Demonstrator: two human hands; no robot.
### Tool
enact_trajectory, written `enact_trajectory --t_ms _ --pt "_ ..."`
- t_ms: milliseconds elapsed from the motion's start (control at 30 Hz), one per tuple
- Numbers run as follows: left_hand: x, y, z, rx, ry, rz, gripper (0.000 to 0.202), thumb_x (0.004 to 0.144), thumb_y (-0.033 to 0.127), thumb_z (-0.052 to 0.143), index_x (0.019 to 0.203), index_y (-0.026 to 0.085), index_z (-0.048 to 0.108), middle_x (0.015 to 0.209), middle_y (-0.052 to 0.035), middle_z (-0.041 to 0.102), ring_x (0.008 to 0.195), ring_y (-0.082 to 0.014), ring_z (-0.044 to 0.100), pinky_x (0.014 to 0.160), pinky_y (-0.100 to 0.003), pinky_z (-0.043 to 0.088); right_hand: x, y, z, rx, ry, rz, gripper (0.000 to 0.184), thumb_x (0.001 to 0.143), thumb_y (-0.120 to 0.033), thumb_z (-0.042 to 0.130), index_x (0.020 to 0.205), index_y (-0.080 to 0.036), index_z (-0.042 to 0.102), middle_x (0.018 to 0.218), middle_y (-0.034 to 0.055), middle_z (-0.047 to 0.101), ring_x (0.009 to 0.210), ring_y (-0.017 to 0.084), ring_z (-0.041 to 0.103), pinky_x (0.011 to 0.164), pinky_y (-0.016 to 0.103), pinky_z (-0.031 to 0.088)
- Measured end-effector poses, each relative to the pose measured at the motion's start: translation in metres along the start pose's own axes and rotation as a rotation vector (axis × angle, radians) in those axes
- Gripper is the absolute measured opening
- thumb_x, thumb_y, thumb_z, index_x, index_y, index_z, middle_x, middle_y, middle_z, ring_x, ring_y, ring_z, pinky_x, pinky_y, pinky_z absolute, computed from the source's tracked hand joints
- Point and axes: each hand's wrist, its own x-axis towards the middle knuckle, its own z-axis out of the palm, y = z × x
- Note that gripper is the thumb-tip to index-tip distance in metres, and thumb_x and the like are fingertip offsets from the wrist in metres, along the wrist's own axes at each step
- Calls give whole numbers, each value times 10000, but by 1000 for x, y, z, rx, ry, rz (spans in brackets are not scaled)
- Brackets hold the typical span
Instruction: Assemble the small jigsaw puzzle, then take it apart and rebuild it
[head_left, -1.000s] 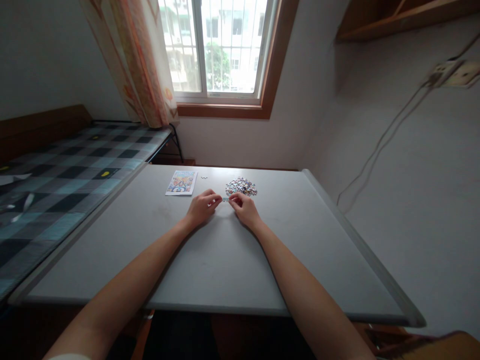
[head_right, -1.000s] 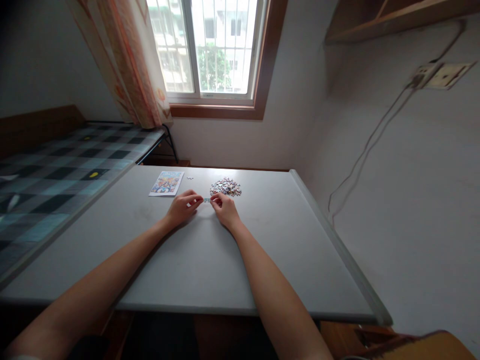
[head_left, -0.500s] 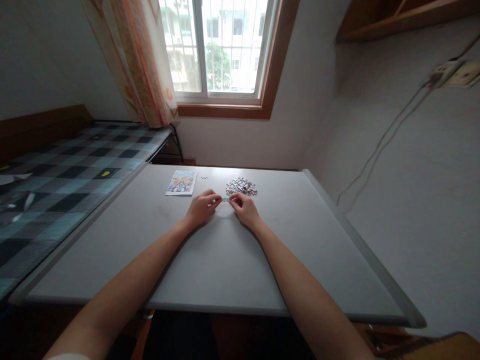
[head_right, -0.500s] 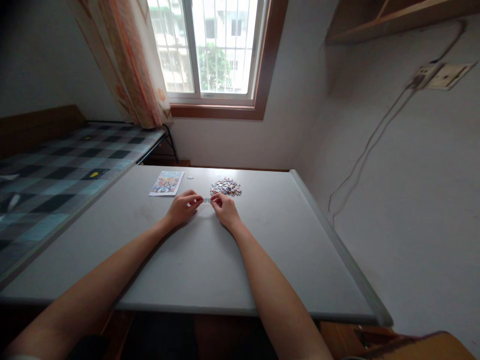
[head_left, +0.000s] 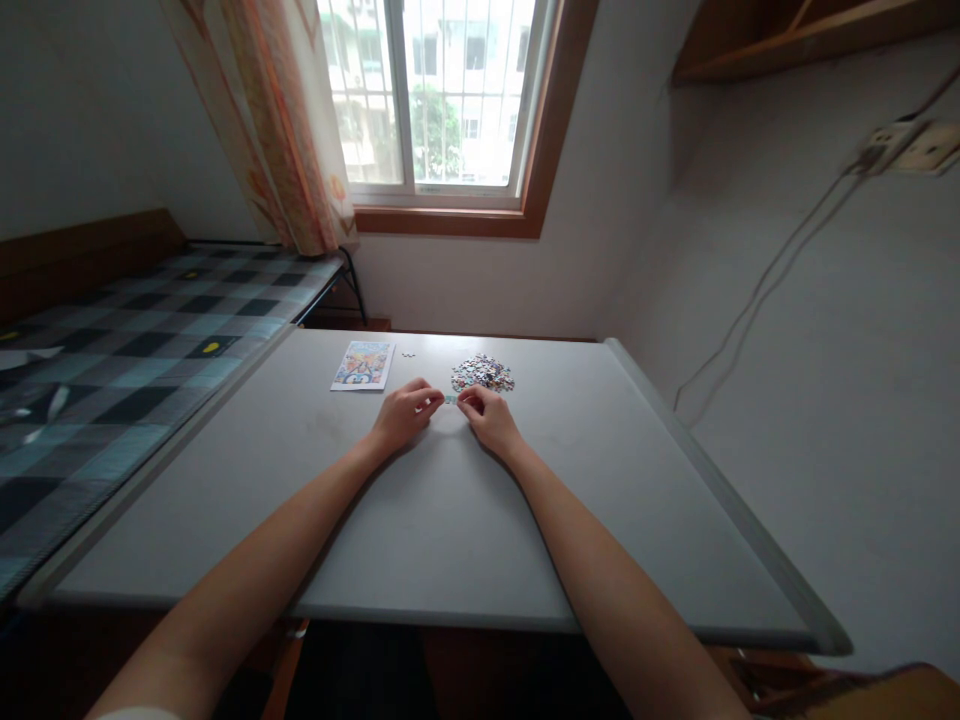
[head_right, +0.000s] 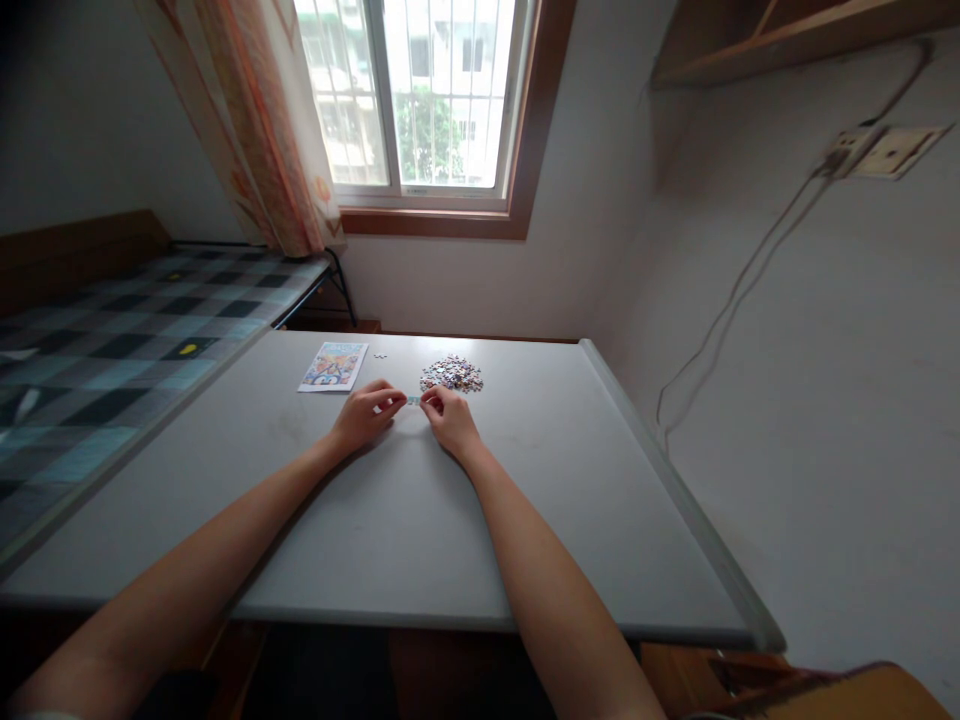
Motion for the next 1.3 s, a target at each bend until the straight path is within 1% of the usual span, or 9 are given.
enact_trajectory --t_ms 300,567,833,933,1000,1067,1167,1233,1300 --pt "0 1 0 -9 4 -7 188 883 322 541 856 214 694 818 -15 624 621 -104 576 598 -225 454 0 1 0 6 -4 3 114 780 -292 571 787 -187 615 677 6 629 629 137 568 626 249 433" --pt "1 2 0 -14 -1 -16 175 878 304 549 849 207 691 828 -17 626 619 -100 580 585 -218 460 1 2 0 -3 -1 1 99 782 -270 572 787 -184 618 687 8 631 628 134 563 627 249 430" --pt "0 1 0 -12 -3 -8 170 881 290 548 862 211 697 826 -17 631 651 -106 596 587 -214 468 1 7 -2 -116 -15 -48 88 808 -231 569 786 -184 640 751 26 648 696 152 572 681 275 434" --pt "-1 1 -1 23 2 8 170 887 285 543 879 206 693 832 -17 634 662 -108 603 591 -218 464 2 11 -3 -204 -8 -71 79 815 -196 575 798 -192 652 790 36 657 751 169 571 740 301 435" --pt "0 2 -2 77 -19 53 177 898 284 530 912 205 688 861 -23 642 695 -118 609 629 -234 470 2 14 -3 -302 8 -101 76 814 -182 592 791 -195 663 825 50 651 826 192 556 806 331 422" --pt "0 4 -1 155 -62 127 192 911 293 515 955 208 681 901 -34 650 763 -141 612 705 -266 477 2 15 -4 -390 21 -120 71 812 -180 611 791 -195 677 864 65 634 897 212 529 857 354 405" --pt "0 9 0 284 -132 224 228 915 315 509 1048 213 664 968 -53 650 881 -184 596 810 -327 463 1 15 -4 -452 22 -112 78 813 -178 617 810 -193 693 898 75 611 936 223 502 873 359 402" --pt "0 14 0 361 -175 254 264 905 339 520 1102 218 646 1020 -62 641 935 -209 578 846 -362 446 0 14 -3 -469 12 -103 89 819 -178 611 813 -194 698 905 76 607 942 227 494 875 361 404" --pt "-1 20 1 417 -220 264 282 896 367 525 1112 225 639 1071 -66 629 977 -224 563 873 -384 427 -1 12 -3 -482 7 -94 96 825 -185 606 813 -198 700 907 75 607 945 230 491 879 366 405"
